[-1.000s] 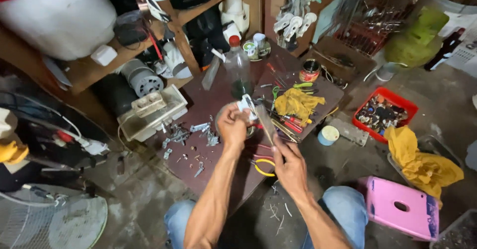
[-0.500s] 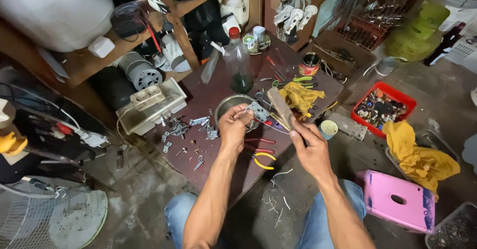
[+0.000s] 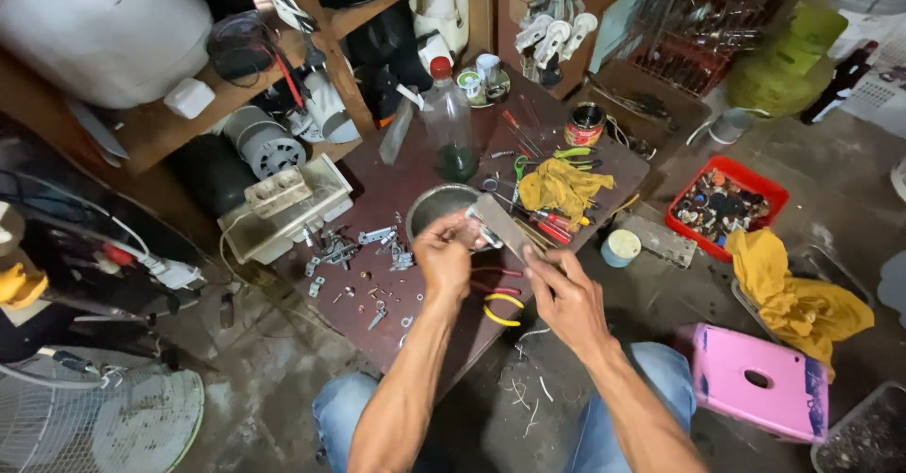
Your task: Cleaning and inspecting internal metal components of an electronic device using a brush and cleaning solution.
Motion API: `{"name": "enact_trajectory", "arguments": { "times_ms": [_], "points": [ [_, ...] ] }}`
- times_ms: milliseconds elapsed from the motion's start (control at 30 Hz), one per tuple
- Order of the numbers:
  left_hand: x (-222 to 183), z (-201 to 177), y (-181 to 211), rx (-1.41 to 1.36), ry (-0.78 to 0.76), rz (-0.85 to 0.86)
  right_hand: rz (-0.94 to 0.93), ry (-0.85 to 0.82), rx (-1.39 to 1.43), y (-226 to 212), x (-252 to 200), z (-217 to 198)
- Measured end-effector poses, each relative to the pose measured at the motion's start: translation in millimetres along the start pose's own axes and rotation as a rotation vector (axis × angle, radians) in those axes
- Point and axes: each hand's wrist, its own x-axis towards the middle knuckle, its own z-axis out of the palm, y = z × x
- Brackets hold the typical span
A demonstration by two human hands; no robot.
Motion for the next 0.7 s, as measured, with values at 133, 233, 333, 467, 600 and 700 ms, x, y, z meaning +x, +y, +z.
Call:
{"name": "enact_trajectory", "arguments": {
  "times_ms": [133, 233, 333, 467, 600, 700],
  "points": [
    [-21, 18, 6, -0.075, -0.032, -0.035, -0.005, 0.034, -0.012, -4, 12, 2],
    [2, 10, 11, 0.028, 0.024, 0.007, 0.032, -0.01, -0.066, 9, 2, -5],
    [19, -4, 20, 0.016, 0.115, 0.029, 0.094, 0.065, -0.075, 52, -7, -11],
    [36, -34, 35, 0.027, 0.247, -0.023, 0.455, -0.069, -0.319, 112, 31, -31],
    [66, -82, 19, -0.058, 0.266, -0.065, 0.931, -0.329, -0.234, 206, 83, 12],
    [64, -90, 32, -0.066, 0.246, -0.099, 0.903, -0.31, -0.313, 226, 101, 45]
  ]
}}
